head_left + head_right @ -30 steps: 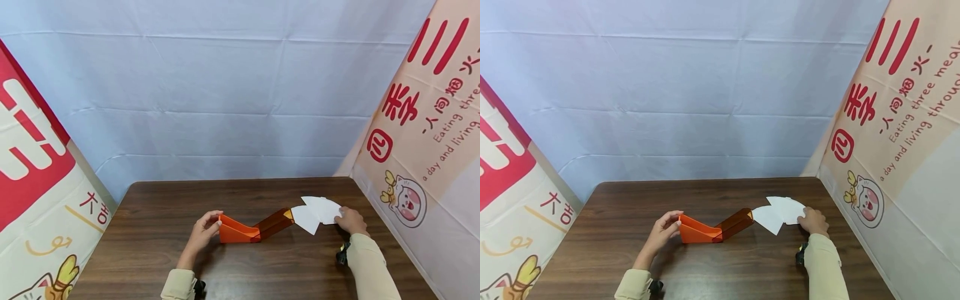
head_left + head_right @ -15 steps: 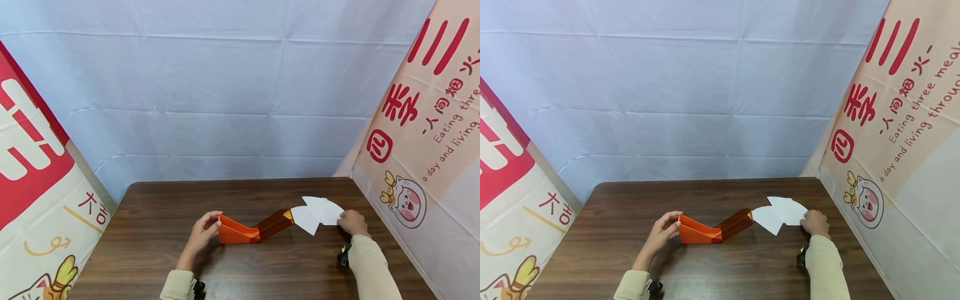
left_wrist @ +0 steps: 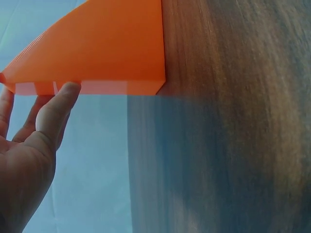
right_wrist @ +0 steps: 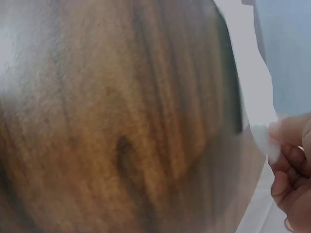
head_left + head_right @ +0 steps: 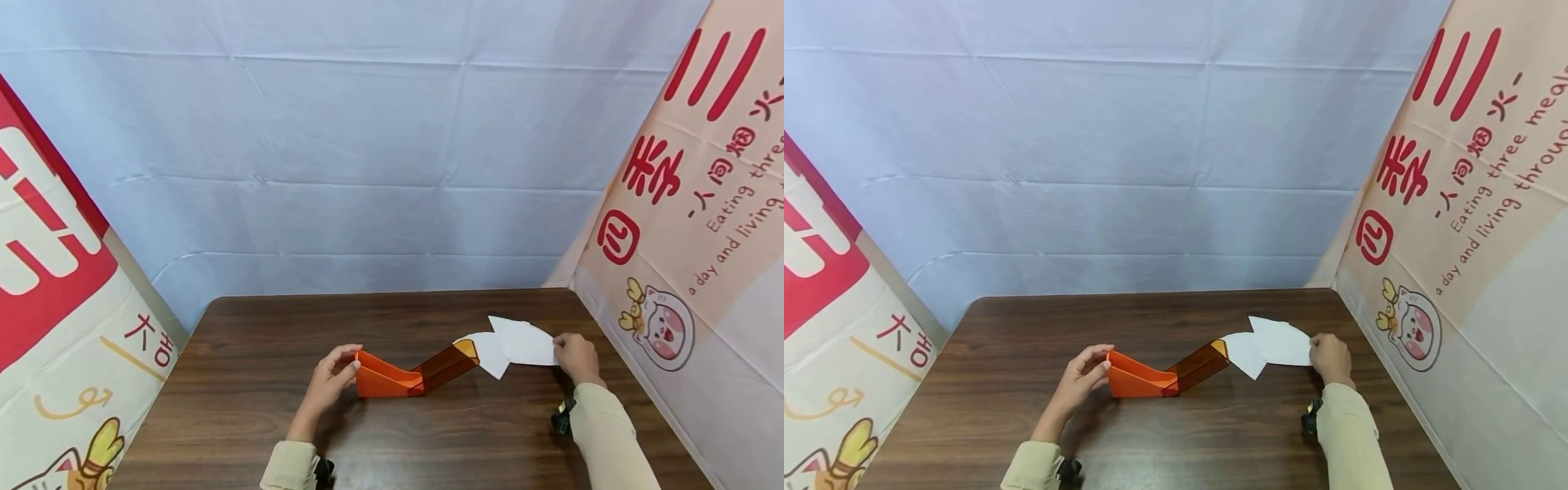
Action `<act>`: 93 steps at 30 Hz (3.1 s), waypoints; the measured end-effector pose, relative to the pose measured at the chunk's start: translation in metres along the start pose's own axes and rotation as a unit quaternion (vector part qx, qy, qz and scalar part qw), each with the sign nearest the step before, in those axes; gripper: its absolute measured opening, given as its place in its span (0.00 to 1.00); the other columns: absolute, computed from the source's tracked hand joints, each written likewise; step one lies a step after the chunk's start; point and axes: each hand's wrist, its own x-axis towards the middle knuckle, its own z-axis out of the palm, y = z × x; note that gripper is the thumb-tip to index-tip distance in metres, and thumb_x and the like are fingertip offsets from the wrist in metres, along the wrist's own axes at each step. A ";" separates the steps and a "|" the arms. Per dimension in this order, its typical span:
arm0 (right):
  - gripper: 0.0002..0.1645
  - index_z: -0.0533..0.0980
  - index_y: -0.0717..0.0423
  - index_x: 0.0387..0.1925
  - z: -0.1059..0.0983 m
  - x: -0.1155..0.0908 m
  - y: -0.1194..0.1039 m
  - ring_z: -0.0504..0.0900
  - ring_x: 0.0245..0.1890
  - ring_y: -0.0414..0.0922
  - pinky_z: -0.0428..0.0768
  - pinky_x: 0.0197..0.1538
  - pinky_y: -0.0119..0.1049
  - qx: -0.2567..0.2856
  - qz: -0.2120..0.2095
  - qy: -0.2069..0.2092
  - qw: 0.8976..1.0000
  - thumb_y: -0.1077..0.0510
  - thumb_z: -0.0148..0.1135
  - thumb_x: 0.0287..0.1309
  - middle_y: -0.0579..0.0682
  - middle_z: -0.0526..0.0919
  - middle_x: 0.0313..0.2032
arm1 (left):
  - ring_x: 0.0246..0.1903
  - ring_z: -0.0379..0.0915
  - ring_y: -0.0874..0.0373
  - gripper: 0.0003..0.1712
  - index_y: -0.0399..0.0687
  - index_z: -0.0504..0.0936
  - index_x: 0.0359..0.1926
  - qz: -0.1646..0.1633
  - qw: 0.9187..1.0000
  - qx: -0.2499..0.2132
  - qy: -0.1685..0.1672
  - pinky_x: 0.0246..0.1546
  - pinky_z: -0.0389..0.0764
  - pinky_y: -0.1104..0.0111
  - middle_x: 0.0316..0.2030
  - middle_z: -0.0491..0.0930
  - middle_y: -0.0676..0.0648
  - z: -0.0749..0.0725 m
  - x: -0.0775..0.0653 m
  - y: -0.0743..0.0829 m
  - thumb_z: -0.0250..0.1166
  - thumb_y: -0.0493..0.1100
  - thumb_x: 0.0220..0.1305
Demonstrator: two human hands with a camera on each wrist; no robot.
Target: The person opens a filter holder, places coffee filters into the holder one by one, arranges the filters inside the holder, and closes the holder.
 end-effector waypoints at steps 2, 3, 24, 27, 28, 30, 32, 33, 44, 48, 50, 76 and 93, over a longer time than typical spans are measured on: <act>0.15 0.77 0.71 0.41 -0.001 0.000 -0.005 0.75 0.35 0.65 0.73 0.34 0.54 0.013 0.008 0.020 1.000 0.67 0.49 0.54 0.69 0.78 0.39 | 0.41 0.77 0.50 0.17 0.46 0.76 0.54 0.005 1.000 0.004 0.001 0.35 0.81 0.53 0.46 0.76 0.41 0.000 0.000 0.001 0.61 0.41 0.64; 0.16 0.76 0.72 0.42 -0.001 -0.001 -0.007 0.75 0.37 0.66 0.72 0.36 0.56 0.023 0.013 0.031 0.999 0.66 0.48 0.55 0.70 0.78 0.41 | 0.41 0.77 0.50 0.17 0.46 0.76 0.54 0.006 1.000 0.008 0.001 0.36 0.80 0.53 0.46 0.76 0.41 0.000 0.000 0.003 0.61 0.41 0.64; 0.17 0.77 0.72 0.42 0.001 -0.016 -0.011 0.71 0.44 0.61 0.73 0.39 0.48 0.192 0.119 0.070 0.972 0.60 0.57 0.59 0.71 0.75 0.45 | 0.42 0.75 0.45 0.17 0.44 0.75 0.54 0.030 0.998 0.057 0.001 0.36 0.79 0.51 0.45 0.77 0.41 0.003 -0.010 0.041 0.61 0.38 0.64; 0.15 0.78 0.68 0.42 0.007 -0.014 -0.001 0.75 0.40 0.53 0.76 0.33 0.49 0.219 0.130 0.088 0.963 0.59 0.59 0.59 0.66 0.77 0.44 | 0.42 0.74 0.44 0.17 0.44 0.75 0.55 0.025 0.998 0.061 -0.003 0.37 0.79 0.51 0.46 0.77 0.41 0.004 -0.010 0.042 0.60 0.39 0.64; 0.14 0.79 0.67 0.41 0.008 -0.013 0.005 0.75 0.38 0.51 0.76 0.31 0.49 0.234 0.125 0.091 0.960 0.59 0.60 0.58 0.64 0.78 0.43 | 0.42 0.74 0.44 0.18 0.44 0.75 0.55 0.024 0.998 0.062 -0.004 0.37 0.79 0.51 0.46 0.77 0.41 0.004 -0.011 0.042 0.60 0.39 0.64; 0.12 0.80 0.63 0.38 0.013 -0.011 0.015 0.74 0.34 0.45 0.76 0.25 0.47 0.244 0.124 0.109 0.956 0.58 0.62 0.57 0.58 0.80 0.39 | 0.42 0.74 0.43 0.18 0.44 0.75 0.55 0.022 0.998 0.062 -0.004 0.37 0.79 0.52 0.46 0.76 0.40 0.005 -0.011 0.042 0.60 0.39 0.65; 0.11 0.81 0.62 0.37 0.012 -0.014 0.014 0.73 0.32 0.42 0.74 0.22 0.45 0.252 0.113 0.118 0.954 0.57 0.63 0.57 0.55 0.81 0.36 | 0.43 0.74 0.43 0.18 0.43 0.75 0.55 0.021 0.998 0.056 -0.003 0.37 0.79 0.51 0.46 0.76 0.40 0.006 -0.011 0.042 0.60 0.39 0.64; 0.12 0.81 0.63 0.36 0.009 -0.017 0.010 0.72 0.32 0.43 0.73 0.22 0.42 0.255 0.107 0.123 0.953 0.57 0.63 0.57 0.55 0.81 0.35 | 0.43 0.74 0.43 0.18 0.43 0.75 0.55 0.020 0.998 0.053 -0.002 0.37 0.79 0.51 0.46 0.76 0.40 0.006 -0.011 0.042 0.60 0.39 0.64; 0.11 0.81 0.60 0.36 0.018 -0.018 0.020 0.71 0.31 0.41 0.70 0.21 0.35 0.276 0.095 0.158 0.943 0.56 0.64 0.57 0.50 0.80 0.34 | 0.44 0.74 0.45 0.19 0.45 0.74 0.56 -0.023 0.999 0.022 -0.010 0.35 0.80 0.50 0.48 0.75 0.40 0.006 -0.011 0.041 0.60 0.40 0.65; 0.13 0.82 0.55 0.38 0.054 0.005 0.062 0.71 0.31 0.41 0.70 0.22 0.28 0.263 0.078 0.186 0.943 0.50 0.64 0.57 0.48 0.80 0.35 | 0.43 0.75 0.47 0.18 0.44 0.74 0.56 -0.029 1.000 0.010 -0.002 0.35 0.79 0.49 0.47 0.75 0.39 0.008 -0.010 0.040 0.60 0.40 0.65; 0.16 0.82 0.52 0.39 0.065 0.012 0.070 0.71 0.30 0.40 0.70 0.24 0.25 0.245 0.068 0.205 0.945 0.46 0.64 0.56 0.46 0.80 0.35 | 0.42 0.75 0.48 0.18 0.43 0.74 0.55 -0.028 1.000 0.005 0.005 0.35 0.79 0.49 0.47 0.75 0.39 0.008 -0.010 0.040 0.60 0.39 0.65; 0.10 0.82 0.61 0.34 0.021 -0.025 -0.055 0.72 0.27 0.39 0.69 0.24 0.25 0.362 -0.043 0.138 0.921 0.58 0.68 0.53 0.50 0.81 0.31 | 0.42 0.75 0.44 0.18 0.41 0.73 0.56 -0.030 0.999 -0.031 0.013 0.38 0.78 0.45 0.47 0.74 0.36 0.011 -0.009 0.038 0.59 0.37 0.65; 0.05 0.78 0.69 0.33 -0.011 -0.060 -0.134 0.72 0.24 0.37 0.71 0.24 0.24 0.325 -0.113 0.111 0.932 0.69 0.63 0.54 0.57 0.79 0.28 | 0.46 0.73 0.42 0.19 0.41 0.73 0.56 -0.021 1.000 -0.007 0.006 0.36 0.80 0.52 0.47 0.74 0.37 0.012 -0.007 0.041 0.61 0.34 0.63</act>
